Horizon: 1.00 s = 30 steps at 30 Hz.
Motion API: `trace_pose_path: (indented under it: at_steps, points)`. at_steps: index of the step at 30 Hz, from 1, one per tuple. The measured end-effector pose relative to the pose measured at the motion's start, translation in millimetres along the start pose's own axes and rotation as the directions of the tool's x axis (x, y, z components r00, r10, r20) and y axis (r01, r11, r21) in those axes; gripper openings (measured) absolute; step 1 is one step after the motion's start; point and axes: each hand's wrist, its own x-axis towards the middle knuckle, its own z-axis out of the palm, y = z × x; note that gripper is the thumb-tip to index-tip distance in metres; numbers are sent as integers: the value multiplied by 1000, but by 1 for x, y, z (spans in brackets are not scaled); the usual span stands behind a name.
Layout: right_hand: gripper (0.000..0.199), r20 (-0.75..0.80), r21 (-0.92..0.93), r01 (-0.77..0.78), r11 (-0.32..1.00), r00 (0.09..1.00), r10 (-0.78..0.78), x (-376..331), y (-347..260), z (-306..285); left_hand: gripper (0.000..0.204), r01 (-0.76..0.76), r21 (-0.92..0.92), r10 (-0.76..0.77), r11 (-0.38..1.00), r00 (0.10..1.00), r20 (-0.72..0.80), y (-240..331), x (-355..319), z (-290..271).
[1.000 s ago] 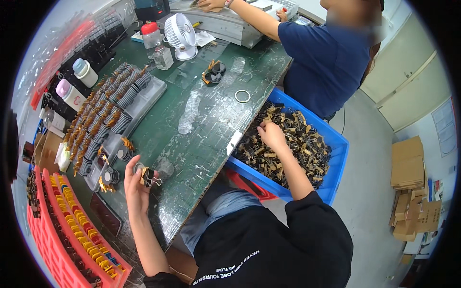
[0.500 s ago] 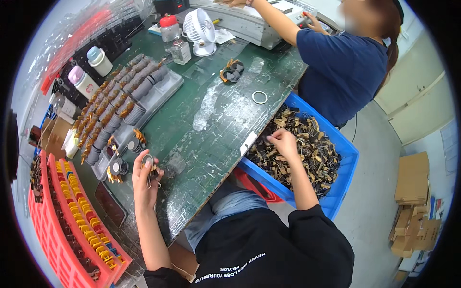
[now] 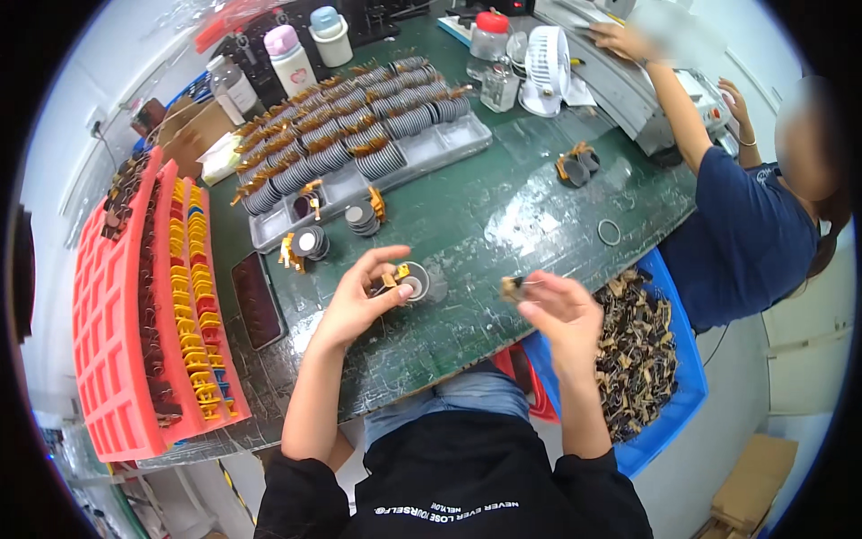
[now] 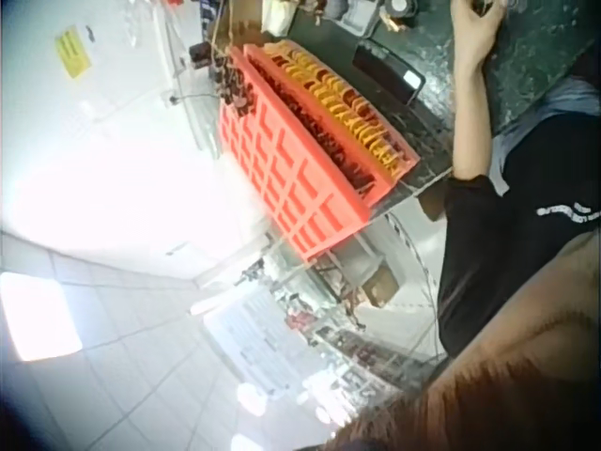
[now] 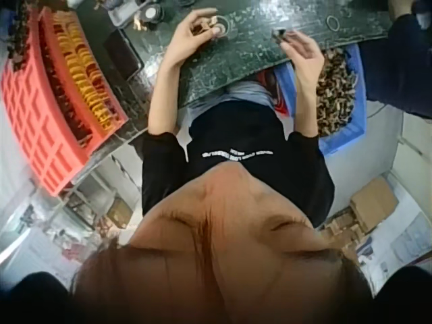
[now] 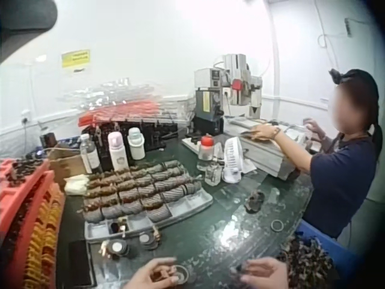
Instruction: Assembling small electronic components by manually attaching metal rings and wires at a factory workstation.
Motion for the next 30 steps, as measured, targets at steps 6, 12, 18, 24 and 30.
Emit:
trace_pose_path:
  at_steps: [6,12,18,24,30]
  points:
    - [27,119,33,-112,993,987,108,17,34,32,22,-29,2,29,1000,1000,-11,-2,5,0]
    - [15,293,264,-397,879,901,319,18,48,36,19,16,3,-16,1000,1000,22,5,2,-4]
    - [12,321,219,-414,884,886,335,14,43,50,18,47,-12,-47,999,999,26,0,2,-1]
    - [14,333,185,-416,890,879,342,16,44,55,18,44,15,-45,999,998,35,0,4,-2]
    - [19,307,101,-340,935,905,295,15,43,61,17,44,46,-46,998,998,37,4,2,-5]
